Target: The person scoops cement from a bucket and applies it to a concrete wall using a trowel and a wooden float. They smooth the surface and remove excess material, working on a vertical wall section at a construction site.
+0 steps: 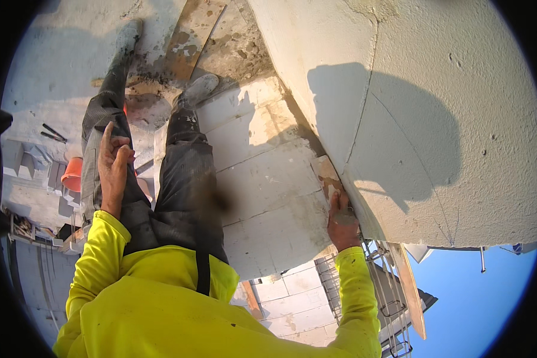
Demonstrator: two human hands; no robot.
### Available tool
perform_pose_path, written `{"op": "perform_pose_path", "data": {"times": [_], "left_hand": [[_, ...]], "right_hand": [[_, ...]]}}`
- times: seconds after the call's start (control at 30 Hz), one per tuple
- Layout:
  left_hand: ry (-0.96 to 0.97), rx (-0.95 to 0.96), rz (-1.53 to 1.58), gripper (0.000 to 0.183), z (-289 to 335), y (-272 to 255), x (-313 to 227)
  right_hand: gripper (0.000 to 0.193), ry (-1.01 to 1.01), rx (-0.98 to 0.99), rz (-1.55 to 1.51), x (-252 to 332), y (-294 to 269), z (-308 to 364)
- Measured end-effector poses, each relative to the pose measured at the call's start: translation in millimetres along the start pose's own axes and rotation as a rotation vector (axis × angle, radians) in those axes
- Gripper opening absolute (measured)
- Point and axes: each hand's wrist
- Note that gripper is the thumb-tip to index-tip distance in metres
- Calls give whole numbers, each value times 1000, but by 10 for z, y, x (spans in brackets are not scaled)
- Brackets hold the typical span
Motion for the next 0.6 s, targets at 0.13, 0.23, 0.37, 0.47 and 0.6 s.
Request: {"op": "perform_pose_path", "data": {"times": [0.13, 0.23, 0.37, 0.47, 0.6], "left_hand": [[-60, 34, -5, 65, -14, -12, 19], [-60, 31, -15, 65, -23, -28, 59], [-92, 8, -67, 66, -17, -73, 98], [-58, 1, -83, 66, 7, -119, 104], [-36, -7, -36, 66, 28, -178, 91]], "right_hand": [[56, -24, -59, -42, -44, 34, 103], [53, -62, -124, -29, 8, 357, -596], [41, -63, -126, -5, 250, 783, -1950], [34, 5, -45, -4, 375, 877, -2501], [46, 16, -23, -55, 253, 612, -1844]]}}
Point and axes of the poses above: each hand's wrist, its own z-axis away from the middle knuckle, its own y-axis out of the palm, x = y × z, and after that the axes turned 5 degrees about -z, right-handed
